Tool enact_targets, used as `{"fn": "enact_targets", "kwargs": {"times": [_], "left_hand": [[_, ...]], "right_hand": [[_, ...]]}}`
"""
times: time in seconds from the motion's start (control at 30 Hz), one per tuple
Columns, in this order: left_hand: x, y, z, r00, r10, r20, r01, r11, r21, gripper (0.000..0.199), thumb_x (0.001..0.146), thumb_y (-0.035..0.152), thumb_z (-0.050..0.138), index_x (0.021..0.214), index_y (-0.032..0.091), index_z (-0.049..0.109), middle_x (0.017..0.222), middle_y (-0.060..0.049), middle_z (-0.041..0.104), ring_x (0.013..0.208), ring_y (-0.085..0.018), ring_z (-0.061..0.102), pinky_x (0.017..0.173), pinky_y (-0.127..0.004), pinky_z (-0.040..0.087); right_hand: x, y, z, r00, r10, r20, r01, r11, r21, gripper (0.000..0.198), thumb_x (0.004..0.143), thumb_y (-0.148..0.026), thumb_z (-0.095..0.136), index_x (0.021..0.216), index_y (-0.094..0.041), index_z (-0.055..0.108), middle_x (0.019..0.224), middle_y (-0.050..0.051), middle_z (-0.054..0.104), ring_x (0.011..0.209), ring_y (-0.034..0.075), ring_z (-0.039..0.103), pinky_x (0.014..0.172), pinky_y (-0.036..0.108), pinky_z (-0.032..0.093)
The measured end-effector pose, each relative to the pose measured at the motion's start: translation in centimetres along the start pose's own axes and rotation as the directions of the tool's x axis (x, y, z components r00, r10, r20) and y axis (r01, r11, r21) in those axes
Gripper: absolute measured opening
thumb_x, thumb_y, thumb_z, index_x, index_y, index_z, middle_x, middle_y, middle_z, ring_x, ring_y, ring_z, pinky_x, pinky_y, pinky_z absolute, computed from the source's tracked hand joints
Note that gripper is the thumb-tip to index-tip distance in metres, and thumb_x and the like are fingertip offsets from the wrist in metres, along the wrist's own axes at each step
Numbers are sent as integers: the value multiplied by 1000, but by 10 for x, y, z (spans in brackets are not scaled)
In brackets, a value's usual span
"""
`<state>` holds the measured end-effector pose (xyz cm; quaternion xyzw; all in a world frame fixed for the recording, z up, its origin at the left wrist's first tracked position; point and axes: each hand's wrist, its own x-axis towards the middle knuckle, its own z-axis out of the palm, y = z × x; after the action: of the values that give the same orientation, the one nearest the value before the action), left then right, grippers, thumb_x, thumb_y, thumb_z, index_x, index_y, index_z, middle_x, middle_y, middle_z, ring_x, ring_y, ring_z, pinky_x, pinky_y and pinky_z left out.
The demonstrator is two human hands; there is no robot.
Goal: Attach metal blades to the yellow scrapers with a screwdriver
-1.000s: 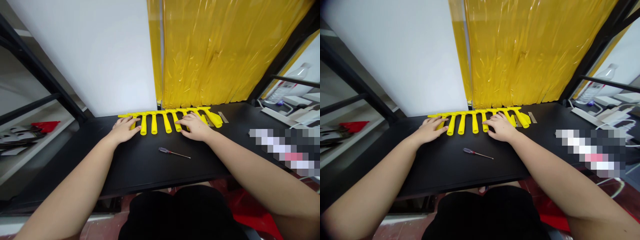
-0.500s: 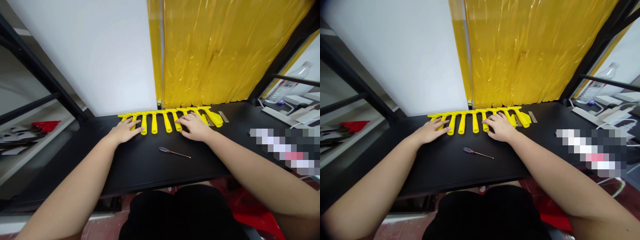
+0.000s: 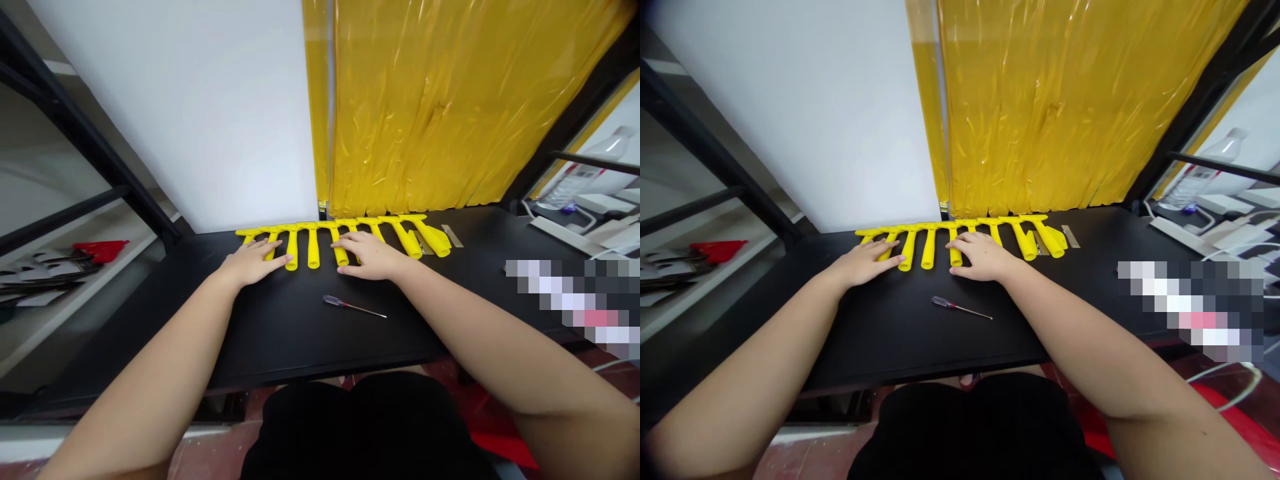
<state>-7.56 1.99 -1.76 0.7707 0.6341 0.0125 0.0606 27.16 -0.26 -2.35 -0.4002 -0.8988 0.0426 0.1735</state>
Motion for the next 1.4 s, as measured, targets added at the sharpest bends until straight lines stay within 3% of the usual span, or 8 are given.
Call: {"fn": "enact_targets", "kwargs": {"times": [0.17,0.5,0.63,0.7,0.8,0.9,1.07,1.4], "left_hand": [[1,-1,-1,1000,5,-1,-5,1000,3,95,87,92,38,163,36,44,172,-4,39,161,-41,30,125,-63,31],[0,3,-5,999,-36,32,36,999,7,103,85,96,36,165,32,42,175,-8,31,161,-43,28,124,-64,33],[-6,11,-10,997,-79,20,78,996,48,100,87,94,31,168,36,33,178,-5,22,163,-46,21,123,-75,25],[-11,21,-13,999,-32,-44,35,997,62,94,91,91,30,169,39,31,179,-3,20,163,-45,19,124,-79,19],[-16,41,-12,972,195,-132,-185,979,86,80,98,82,30,166,41,36,178,1,23,165,-39,19,129,-71,15],[-15,58,-6,940,328,-96,-319,943,93,72,100,78,32,164,45,38,178,4,24,165,-36,18,131,-68,9],[-7,65,2,936,351,-21,-348,933,91,69,101,77,32,164,49,36,176,3,30,165,-35,21,129,-72,7],[-10,59,-1,947,321,-5,-320,944,77,66,102,75,33,164,50,36,172,4,38,164,-36,24,127,-74,11]], "right_hand": [[-3,0,8,999,18,37,-18,1000,-16,56,98,-50,64,148,-25,61,153,15,57,141,36,55,119,56,45],[2,-7,7,998,12,62,-11,1000,-27,55,101,-44,61,150,-20,61,155,18,56,140,36,57,117,56,46],[2,-6,9,998,14,59,-12,999,-45,55,101,-44,60,152,-21,59,157,17,55,141,36,56,118,57,45],[2,-6,9,998,18,62,-15,998,-55,55,102,-44,59,152,-22,59,157,17,55,142,36,55,119,57,45],[2,-7,9,997,21,68,-17,998,-60,56,102,-44,58,153,-21,58,157,18,54,143,36,54,119,57,44],[2,-8,10,998,6,58,-3,999,-49,55,102,-43,59,153,-21,58,157,18,55,142,36,55,119,56,45],[2,-8,10,998,-4,56,7,999,-50,56,102,-41,59,153,-17,58,156,19,55,141,37,56,119,57,45],[2,-7,11,998,3,62,1,998,-60,56,102,-42,58,153,-20,57,158,18,54,142,36,55,119,57,44]]}}
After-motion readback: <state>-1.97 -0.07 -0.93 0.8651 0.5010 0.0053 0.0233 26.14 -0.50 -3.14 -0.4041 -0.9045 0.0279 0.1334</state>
